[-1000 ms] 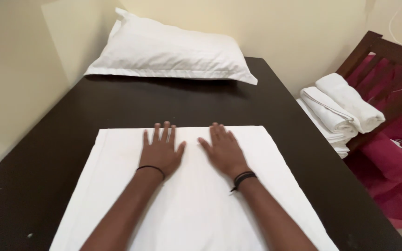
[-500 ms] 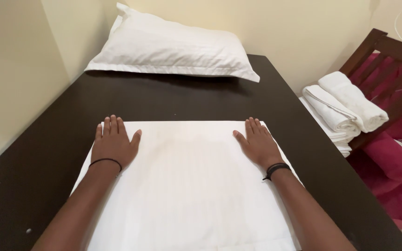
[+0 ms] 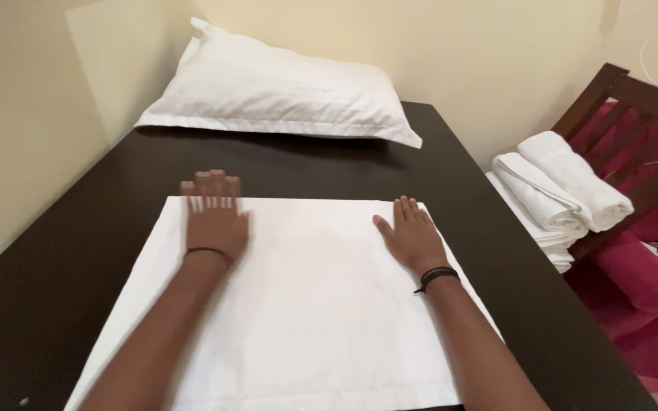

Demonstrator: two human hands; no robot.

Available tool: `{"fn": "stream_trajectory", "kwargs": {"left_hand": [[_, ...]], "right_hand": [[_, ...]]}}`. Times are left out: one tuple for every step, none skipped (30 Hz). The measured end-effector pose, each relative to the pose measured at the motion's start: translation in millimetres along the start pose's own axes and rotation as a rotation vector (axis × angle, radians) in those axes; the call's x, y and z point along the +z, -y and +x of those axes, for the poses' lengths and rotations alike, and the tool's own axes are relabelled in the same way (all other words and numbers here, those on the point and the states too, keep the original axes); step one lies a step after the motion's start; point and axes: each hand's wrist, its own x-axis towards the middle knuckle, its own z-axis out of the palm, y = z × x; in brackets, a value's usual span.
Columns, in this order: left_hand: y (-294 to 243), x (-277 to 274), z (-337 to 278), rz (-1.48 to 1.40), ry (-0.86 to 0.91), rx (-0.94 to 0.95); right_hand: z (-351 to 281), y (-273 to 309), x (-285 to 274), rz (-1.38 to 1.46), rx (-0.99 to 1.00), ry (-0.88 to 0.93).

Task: The person smooths a white bed sheet on a dark wooden table, then folds it in half lengthwise and smooths it again. They fold the sheet in half widthwise, smooth it, and finally fold it into a compact rectangular bundle.

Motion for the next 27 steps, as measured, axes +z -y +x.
{"fn": "stream_trajectory", "kwargs": {"left_hand": [[-28, -8, 0, 0.005, 0.002, -0.001], [-59, -15, -1, -0.159, -0.082, 0.077], [-90, -22, -2, -0.323, -0.167, 0.153], [-119, -37, -7, -0.326, -0.167, 0.151], [-147, -53, -12, -0.401, 0.022, 0.191], [-175, -69, -17, -0.472, 0.213, 0.230], [-178, -81, -22, -0.474, 0.213, 0.230], [-181, -93, -27, -0.464, 0.303, 0.259], [-183, -104, -33, -0.454, 0.394, 0.288], [-175, -93, -30, -0.453, 0.394, 0.286], [-167, -83, -27, -0.437, 0.377, 0.256], [-158, -72, -26, -0.420, 0.361, 0.227], [-136, -71, -26, -0.418, 0.365, 0.226], [-114, -69, -24, -0.394, 0.401, 0.178], [-92, -68, -21, -0.371, 0.436, 0.130], [-67, -66, -22, -0.371, 0.438, 0.131], [-43, -63, -23, -0.324, 0.446, 0.060], [-17, -60, -23, -0.276, 0.452, -0.012], [0, -50, -25, -0.276, 0.452, -0.013], [19, -41, -26, -0.226, 0.424, -0.012], [38, -31, -27, -0.175, 0.395, -0.010], [41, -38, -30, -0.176, 0.395, -0.011], [43, -44, -33, -0.176, 0.409, -0.036], [47, -51, -36, -0.174, 0.424, -0.060], [47, -51, -38, -0.172, 0.426, -0.059], [46, -51, -37, -0.173, 0.408, -0.056], [44, -51, -37, -0.173, 0.389, -0.054]], "right_hand": [[1, 2, 1, 0.004, -0.003, 0.001], [0, 2, 1, 0.001, -0.002, 0.003], [-1, 2, 2, -0.001, -0.001, 0.005], [-1, 1, 2, -0.005, -0.001, 0.005], [-1, -1, 2, 0.000, -0.008, 0.002], [-1, -2, 2, 0.008, -0.014, -0.002], [-1, -2, 2, 0.006, -0.013, -0.002], [-1, -2, 2, 0.013, -0.014, -0.003], [-1, -2, 2, 0.019, -0.015, -0.004], [-1, -1, 1, 0.020, -0.017, -0.003], [-1, -1, -1, 0.019, -0.012, 0.000], [-2, 0, -1, 0.019, -0.006, 0.005], [-4, 1, -1, 0.022, -0.008, 0.008], [-3, 2, -2, 0.024, -0.006, 0.009], [-2, 2, -3, 0.027, -0.004, 0.011], [-3, 2, -4, 0.027, -0.003, 0.013], [-5, 1, -4, 0.030, 0.001, 0.017], [-5, 2, -4, 0.033, 0.003, 0.019], [-4, 1, -3, 0.033, 0.002, 0.019], [-3, 1, -3, 0.041, -0.005, 0.014], [-2, 1, -2, 0.048, -0.011, 0.008], [-1, 2, -1, 0.047, -0.012, 0.008], [0, 3, 0, 0.011, -0.025, -0.027], [0, 6, 2, -0.023, -0.036, -0.060], [-5, 18, -2, -0.021, -0.036, -0.058], [-8, 29, -8, -0.057, -0.093, -0.118], [-11, 39, -14, -0.094, -0.150, -0.179]]}}
